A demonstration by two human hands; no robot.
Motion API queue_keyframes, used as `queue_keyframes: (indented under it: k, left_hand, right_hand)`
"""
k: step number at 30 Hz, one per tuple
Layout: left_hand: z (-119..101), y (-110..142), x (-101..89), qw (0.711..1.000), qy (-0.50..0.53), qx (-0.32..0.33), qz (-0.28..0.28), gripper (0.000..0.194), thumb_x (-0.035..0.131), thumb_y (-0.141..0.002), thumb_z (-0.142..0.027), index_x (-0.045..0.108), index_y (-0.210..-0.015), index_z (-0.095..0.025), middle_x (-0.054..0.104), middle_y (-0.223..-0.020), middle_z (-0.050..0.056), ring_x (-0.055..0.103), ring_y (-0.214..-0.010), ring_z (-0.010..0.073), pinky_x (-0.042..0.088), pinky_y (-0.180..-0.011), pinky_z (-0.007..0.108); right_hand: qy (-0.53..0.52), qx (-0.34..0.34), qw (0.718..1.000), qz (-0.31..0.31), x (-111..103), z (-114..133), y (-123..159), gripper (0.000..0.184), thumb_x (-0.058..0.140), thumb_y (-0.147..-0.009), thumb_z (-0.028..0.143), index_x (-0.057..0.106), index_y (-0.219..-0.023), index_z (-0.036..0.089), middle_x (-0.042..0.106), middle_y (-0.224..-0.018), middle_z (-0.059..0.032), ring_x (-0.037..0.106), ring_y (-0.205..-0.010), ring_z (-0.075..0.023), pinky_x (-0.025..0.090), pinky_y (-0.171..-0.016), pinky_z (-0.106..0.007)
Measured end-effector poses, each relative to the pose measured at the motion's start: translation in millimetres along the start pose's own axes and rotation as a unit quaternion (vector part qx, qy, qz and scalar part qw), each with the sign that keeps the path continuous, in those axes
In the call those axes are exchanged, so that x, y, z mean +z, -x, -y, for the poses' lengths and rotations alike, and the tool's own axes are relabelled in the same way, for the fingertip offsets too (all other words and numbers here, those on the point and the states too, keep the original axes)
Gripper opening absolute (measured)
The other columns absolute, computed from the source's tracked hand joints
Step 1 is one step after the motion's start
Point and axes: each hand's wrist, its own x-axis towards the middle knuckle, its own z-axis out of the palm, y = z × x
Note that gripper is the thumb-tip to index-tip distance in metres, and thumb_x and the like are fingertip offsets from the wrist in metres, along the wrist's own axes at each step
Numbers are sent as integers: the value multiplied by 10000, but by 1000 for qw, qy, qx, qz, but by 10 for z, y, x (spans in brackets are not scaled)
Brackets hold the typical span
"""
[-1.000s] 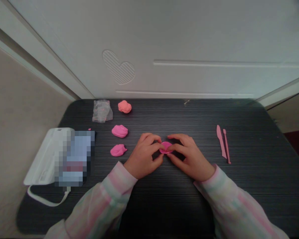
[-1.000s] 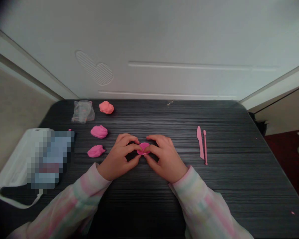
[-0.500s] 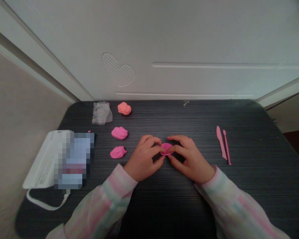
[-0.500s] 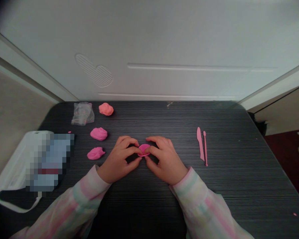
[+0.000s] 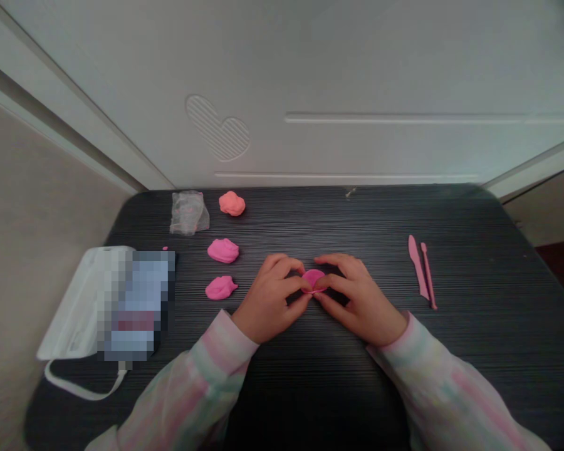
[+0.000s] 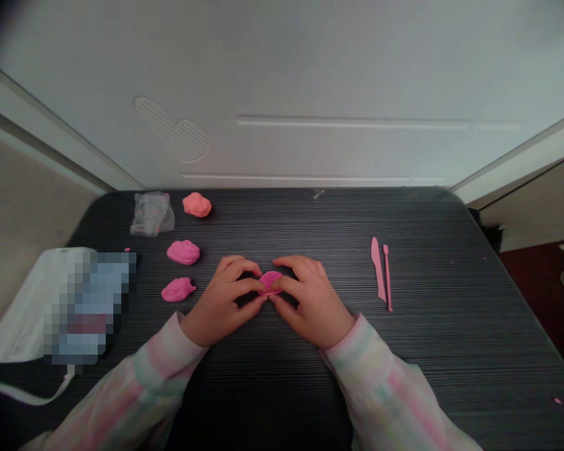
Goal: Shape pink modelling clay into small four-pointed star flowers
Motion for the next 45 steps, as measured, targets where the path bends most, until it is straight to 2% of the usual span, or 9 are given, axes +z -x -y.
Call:
queue_keyframes:
  k: [10, 14, 20, 25, 31, 45]
  left_hand:
    - [5, -12, -6, 1000, -3, 0, 1, 90, 527, -736, -168, 613, -748, -193, 551, -902, 35, 432, -918, 173, 380, -819, 340]
    - [-10, -13, -24, 1000, 3, -17, 7, 94, 516, -707, -135, 589, -738, -185, 534, -912, 38, 438, -918, 180, 381, -812, 350]
    - [-26, -19, -47, 999, 13, -31, 17, 107, 504, -663, -102, 559, -722, -172, 519, -897, 37, 440, -911, 182, 379, -814, 353]
    - [-16, -16, -29, 1000, 19, -17, 3, 120, 550, -686, -168, 594, -796, -189, 532, -928, 40, 432, -942, 187, 368, -843, 363]
    - [11, -33, -57, 999, 40, -12, 1, 80, 560, -720, -204, 627, -763, -214, 560, -900, 30, 443, -935, 178, 371, -845, 361]
    - [13, -45, -121, 992, 117, -48, 5, 72, 592, -714, -227, 626, -778, -221, 526, -941, 30, 448, -971, 174, 364, -874, 352]
  right_hand:
    - [-5, 1, 1000, -4, 2, -4, -5, 87, 508, -775, 255, 583, -801, 219, 532, -1085, -71, 466, -1021, -216, 380, -839, -420]
    - [-13, -2, 1000, 8, -7, -20, 2, 133, 541, -752, 269, 588, -870, 233, 523, -1102, -72, 459, -1036, -227, 380, -840, -433]
    - [-14, -9, 1000, 8, -4, -34, 4, 132, 531, -743, 179, 601, -839, 235, 527, -1099, -58, 461, -1034, -212, 382, -843, -421]
    - [-22, -15, 1000, -9, 16, -5, 3, 112, 520, -759, 197, 597, -833, 229, 545, -1065, -60, 468, -1020, -207, 390, -844, -422]
    - [-32, -24, 999, -17, 6, 6, 7, 100, 526, -755, 203, 582, -835, 221, 548, -1066, -62, 470, -1017, -208, 393, -850, -429]
    - [-63, -22, 997, -49, -14, 61, 2, 51, 551, -750, 194, 580, -785, 216, 557, -1022, -49, 468, -1015, -197, 386, -873, -411]
